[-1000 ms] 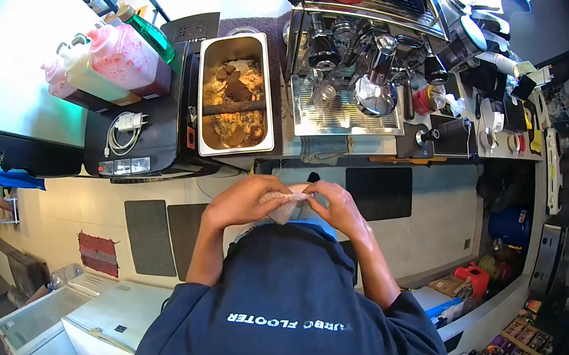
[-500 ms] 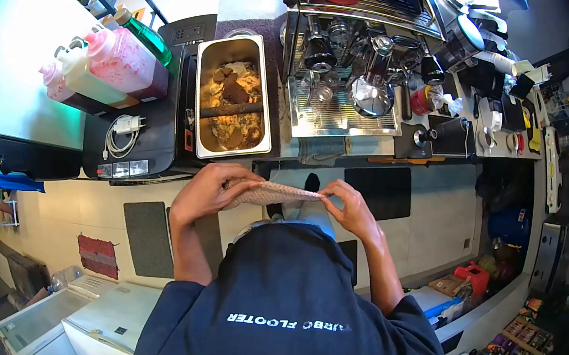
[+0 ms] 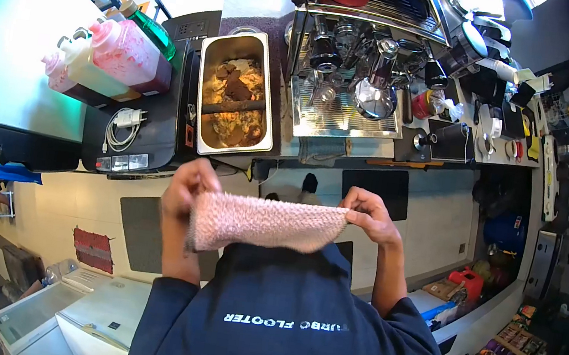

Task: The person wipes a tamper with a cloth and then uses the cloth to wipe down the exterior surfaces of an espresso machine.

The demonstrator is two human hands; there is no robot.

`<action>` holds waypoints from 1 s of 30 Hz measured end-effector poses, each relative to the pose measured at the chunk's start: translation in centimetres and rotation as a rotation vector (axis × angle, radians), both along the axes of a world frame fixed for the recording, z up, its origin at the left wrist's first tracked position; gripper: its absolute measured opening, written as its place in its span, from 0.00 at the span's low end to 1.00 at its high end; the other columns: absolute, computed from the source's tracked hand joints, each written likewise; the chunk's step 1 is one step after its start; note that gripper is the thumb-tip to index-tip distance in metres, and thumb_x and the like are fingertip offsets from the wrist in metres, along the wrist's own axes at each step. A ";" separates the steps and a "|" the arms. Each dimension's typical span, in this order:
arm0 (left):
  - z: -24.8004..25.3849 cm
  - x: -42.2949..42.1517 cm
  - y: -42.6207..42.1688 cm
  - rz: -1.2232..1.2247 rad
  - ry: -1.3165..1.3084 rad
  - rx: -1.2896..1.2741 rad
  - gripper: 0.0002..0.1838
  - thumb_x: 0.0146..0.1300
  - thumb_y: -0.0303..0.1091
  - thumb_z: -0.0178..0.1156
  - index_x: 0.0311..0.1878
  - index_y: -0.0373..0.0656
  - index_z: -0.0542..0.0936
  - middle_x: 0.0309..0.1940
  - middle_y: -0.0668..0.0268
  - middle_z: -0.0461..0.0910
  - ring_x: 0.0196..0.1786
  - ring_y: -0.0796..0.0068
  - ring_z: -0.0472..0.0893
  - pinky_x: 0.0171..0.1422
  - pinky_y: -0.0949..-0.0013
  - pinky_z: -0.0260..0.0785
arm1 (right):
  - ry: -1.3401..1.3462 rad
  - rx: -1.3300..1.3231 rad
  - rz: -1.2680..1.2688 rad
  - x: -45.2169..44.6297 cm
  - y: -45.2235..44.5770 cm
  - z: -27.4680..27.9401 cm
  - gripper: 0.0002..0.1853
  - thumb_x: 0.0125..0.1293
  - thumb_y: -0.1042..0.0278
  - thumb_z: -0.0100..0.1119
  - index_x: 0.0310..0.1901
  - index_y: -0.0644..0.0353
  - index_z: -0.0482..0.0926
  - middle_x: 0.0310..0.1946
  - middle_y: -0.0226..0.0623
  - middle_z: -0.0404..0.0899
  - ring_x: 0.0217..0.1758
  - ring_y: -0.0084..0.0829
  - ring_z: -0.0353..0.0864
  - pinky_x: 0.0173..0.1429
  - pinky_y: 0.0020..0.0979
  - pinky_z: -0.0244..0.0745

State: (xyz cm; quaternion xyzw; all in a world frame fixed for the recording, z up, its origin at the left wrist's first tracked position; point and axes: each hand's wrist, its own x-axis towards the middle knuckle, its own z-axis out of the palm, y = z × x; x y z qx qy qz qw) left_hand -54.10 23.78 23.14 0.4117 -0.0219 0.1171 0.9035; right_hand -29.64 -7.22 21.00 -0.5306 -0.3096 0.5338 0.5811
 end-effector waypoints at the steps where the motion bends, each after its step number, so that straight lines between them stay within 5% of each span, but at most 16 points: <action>1: -1.5 1.3 -1.8 -0.001 -0.151 -0.549 0.12 0.74 0.38 0.60 0.49 0.39 0.82 0.31 0.63 0.83 0.27 0.85 0.76 0.32 0.84 0.68 | 0.069 -0.002 -0.028 -0.3 0.1 0.0 0.03 0.71 0.74 0.61 0.42 0.62 0.77 0.36 0.34 0.81 0.34 0.21 0.75 0.40 0.22 0.71; 2: -2.4 1.4 -3.0 0.197 0.117 -0.538 0.17 0.72 0.44 0.58 0.53 0.40 0.80 0.36 0.63 0.84 0.33 0.81 0.79 0.37 0.78 0.73 | 0.135 0.000 -0.056 -0.6 0.4 0.0 0.04 0.72 0.74 0.60 0.44 0.62 0.76 0.35 0.33 0.80 0.35 0.20 0.75 0.41 0.22 0.72; 4: -5.2 4.9 -6.8 0.328 0.430 0.074 0.11 0.73 0.38 0.58 0.51 0.43 0.81 0.38 0.65 0.87 0.32 0.77 0.81 0.38 0.76 0.72 | 0.253 0.016 -0.113 -0.6 1.5 0.0 0.05 0.75 0.73 0.58 0.48 0.62 0.75 0.34 0.32 0.78 0.36 0.19 0.76 0.43 0.22 0.74; 5: -5.1 5.2 -6.6 0.331 0.418 0.082 0.11 0.73 0.38 0.58 0.51 0.43 0.81 0.38 0.65 0.87 0.32 0.77 0.81 0.38 0.76 0.72 | 0.243 0.027 -0.111 -0.4 2.0 -0.1 0.05 0.75 0.73 0.58 0.48 0.62 0.75 0.34 0.32 0.78 0.36 0.19 0.76 0.43 0.22 0.74; 15: -5.5 3.5 -10.1 0.062 0.305 -0.310 0.38 0.60 0.40 0.70 0.72 0.38 0.69 0.69 0.54 0.74 0.68 0.62 0.75 0.72 0.63 0.68 | 0.019 -0.020 -0.465 -1.4 4.5 0.5 0.06 0.77 0.71 0.57 0.50 0.61 0.75 0.33 0.30 0.77 0.31 0.16 0.71 0.36 0.17 0.67; 19: -8.2 6.2 -11.0 -0.327 -0.296 -0.392 0.47 0.62 0.46 0.71 0.79 0.37 0.60 0.78 0.58 0.64 0.76 0.61 0.68 0.79 0.60 0.62 | -0.164 -0.018 -0.384 -0.3 5.7 1.1 0.08 0.77 0.72 0.57 0.54 0.61 0.76 0.33 0.29 0.78 0.31 0.15 0.71 0.35 0.16 0.65; 25: -7.1 6.8 -11.9 -0.317 0.121 -1.026 0.52 0.66 0.52 0.69 0.83 0.39 0.52 0.80 0.61 0.60 0.81 0.63 0.61 0.84 0.60 0.53 | -0.178 -0.061 -0.480 -0.1 8.4 3.3 0.11 0.76 0.73 0.58 0.56 0.61 0.77 0.33 0.29 0.79 0.30 0.14 0.70 0.34 0.16 0.64; 29: -17.2 6.9 -14.4 -0.053 0.482 0.042 0.41 0.72 0.51 0.63 0.81 0.47 0.59 0.76 0.55 0.66 0.75 0.57 0.68 0.80 0.63 0.59 | -0.304 -0.123 -0.414 -0.2 10.1 3.5 0.11 0.74 0.75 0.59 0.56 0.61 0.77 0.35 0.30 0.81 0.30 0.14 0.71 0.33 0.16 0.65; 30: -17.1 6.7 -14.5 -0.053 0.483 0.040 0.41 0.72 0.51 0.63 0.81 0.47 0.59 0.76 0.55 0.66 0.75 0.57 0.68 0.80 0.63 0.59 | -0.303 -0.125 -0.412 -0.1 10.2 3.5 0.11 0.74 0.75 0.59 0.56 0.61 0.77 0.35 0.30 0.81 0.30 0.14 0.71 0.33 0.16 0.65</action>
